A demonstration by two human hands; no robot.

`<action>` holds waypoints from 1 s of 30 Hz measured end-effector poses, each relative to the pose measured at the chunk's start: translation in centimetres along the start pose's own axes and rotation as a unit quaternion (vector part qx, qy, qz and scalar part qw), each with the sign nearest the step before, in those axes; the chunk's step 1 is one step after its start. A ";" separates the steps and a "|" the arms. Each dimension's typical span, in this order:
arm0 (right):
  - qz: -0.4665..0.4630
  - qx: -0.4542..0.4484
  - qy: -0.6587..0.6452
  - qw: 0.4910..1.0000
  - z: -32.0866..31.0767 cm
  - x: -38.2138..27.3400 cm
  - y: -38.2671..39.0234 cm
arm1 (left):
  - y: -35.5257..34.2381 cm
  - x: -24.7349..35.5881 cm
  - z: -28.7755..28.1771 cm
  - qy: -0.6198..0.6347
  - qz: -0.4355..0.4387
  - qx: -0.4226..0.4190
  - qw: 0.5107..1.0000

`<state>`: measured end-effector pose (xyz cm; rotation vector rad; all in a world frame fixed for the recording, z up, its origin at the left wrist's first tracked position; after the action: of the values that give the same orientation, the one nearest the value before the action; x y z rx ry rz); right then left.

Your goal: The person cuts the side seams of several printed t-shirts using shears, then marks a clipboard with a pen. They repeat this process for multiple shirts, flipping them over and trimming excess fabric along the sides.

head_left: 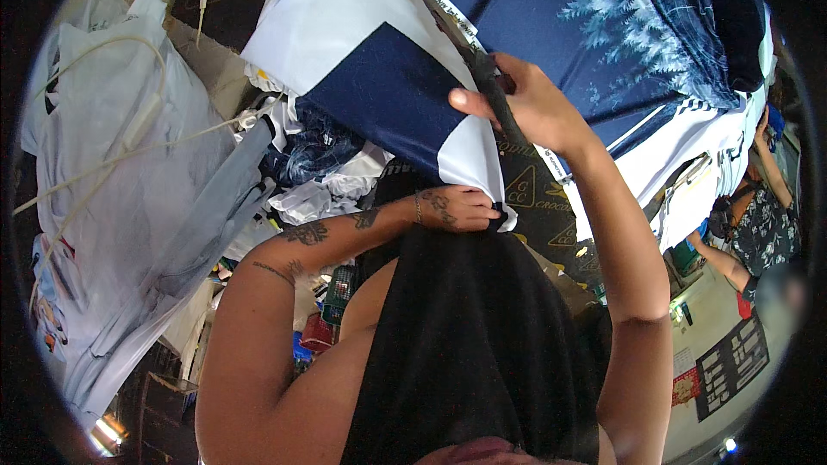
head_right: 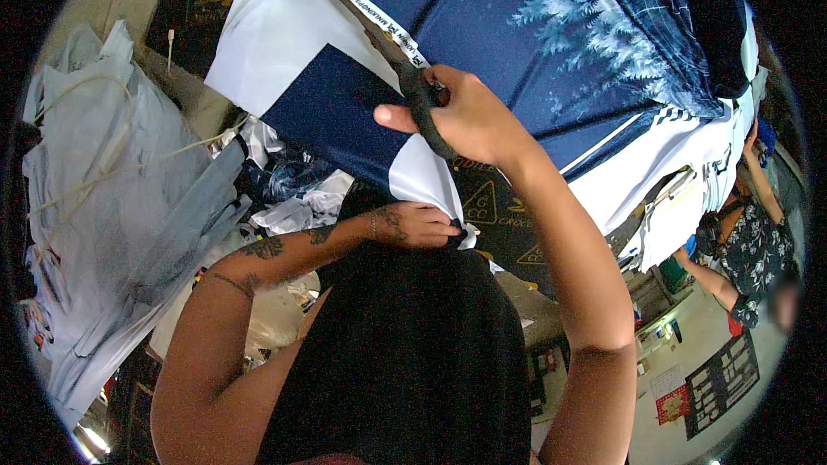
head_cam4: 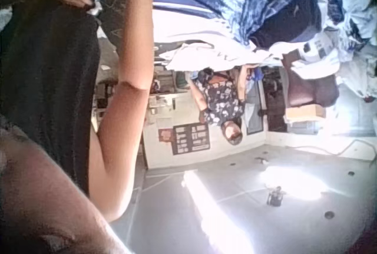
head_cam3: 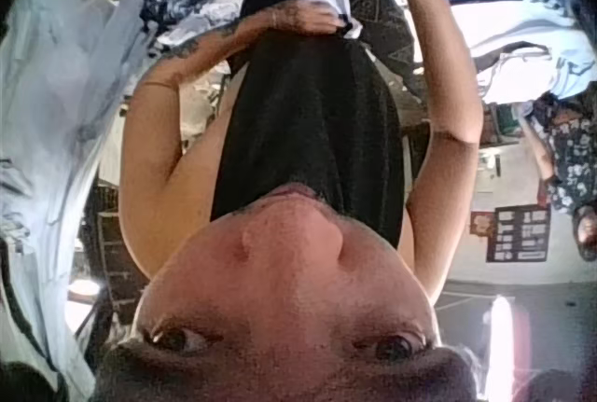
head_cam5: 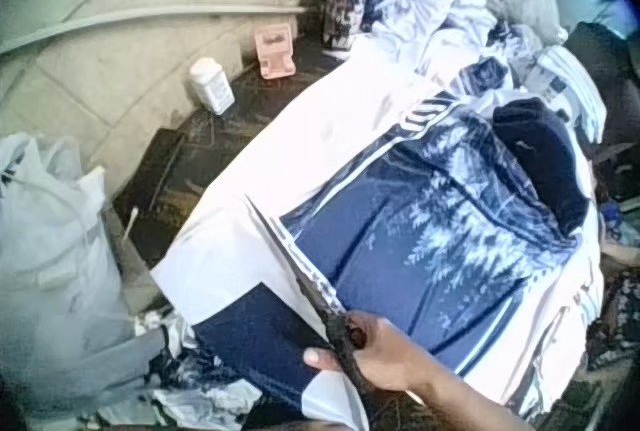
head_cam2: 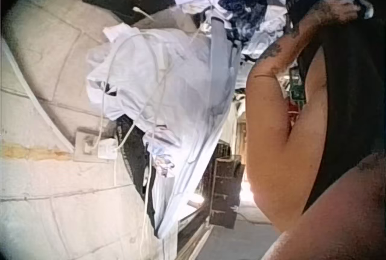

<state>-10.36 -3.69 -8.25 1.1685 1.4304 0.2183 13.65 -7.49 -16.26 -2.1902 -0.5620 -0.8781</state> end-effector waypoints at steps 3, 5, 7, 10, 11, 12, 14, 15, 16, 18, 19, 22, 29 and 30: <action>0.020 -0.022 -0.023 0.999 -0.1 -1.1 -1.1 | -0.1 -0.2 0.2 0.050 0.008 -0.010 0.999; 0.013 -0.031 0.006 0.999 -0.4 -1.9 -1.6 | -0.3 -0.7 1.2 0.164 -0.042 -0.089 0.982; 0.000 -0.034 0.046 0.998 -0.6 -2.8 -2.2 | -0.7 -1.0 1.9 0.235 -0.046 -0.142 0.961; 0.006 -0.052 0.011 0.999 -0.7 -3.6 -3.1 | -2.1 -1.0 2.3 0.246 0.029 -0.155 0.956; 0.019 -0.037 0.032 0.999 -0.8 -3.7 -3.4 | -2.7 -1.0 2.3 0.257 0.032 -0.162 0.952; 0.002 -0.045 0.049 0.998 -0.7 -3.9 -3.7 | -3.5 -1.0 2.4 0.295 0.027 -0.170 0.940; -0.009 -0.028 0.083 0.996 -0.7 -4.2 -4.2 | -4.9 -1.2 2.9 0.342 -0.005 -0.212 0.915; -0.031 -0.039 0.070 0.996 -0.7 -4.5 -4.4 | -5.7 -1.1 3.0 0.331 0.010 -0.193 0.924; -0.024 -0.028 0.068 0.997 -0.8 -4.6 -4.7 | -6.5 -1.3 3.7 0.369 -0.015 -0.208 0.906; -0.020 -0.035 0.069 0.997 -0.8 -5.1 -5.1 | -7.9 -1.2 6.1 0.428 -0.053 -0.256 0.865; 0.006 -0.043 0.059 0.997 -0.7 -5.2 -5.3 | -8.5 -1.3 7.9 0.459 -0.105 -0.282 0.836; -0.050 -0.016 0.061 0.997 -0.4 -6.4 -5.0 | -11.1 -0.8 13.2 0.652 -0.176 -0.232 0.700; -0.232 0.028 -0.089 0.968 -1.0 -4.3 9.5 | -18.6 0.4 6.7 0.442 -0.112 -0.244 0.856; -0.261 0.058 -0.123 0.956 -1.9 -3.0 13.3 | -19.9 -1.1 1.6 0.307 -0.093 -0.072 0.944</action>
<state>-5.82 1.36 3.75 0.8339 1.4863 -0.3737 1.58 6.72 -9.02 -1.8535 -0.4003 -1.6630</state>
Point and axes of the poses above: each hand's wrist, its own y-axis away from the middle knuckle, its own z-axis out of the palm, x = y × z, the point moved 4 cm from there along -y, towards the middle knuckle, and after that the axes turned 2 degrees about y, right-handed, at the moved point
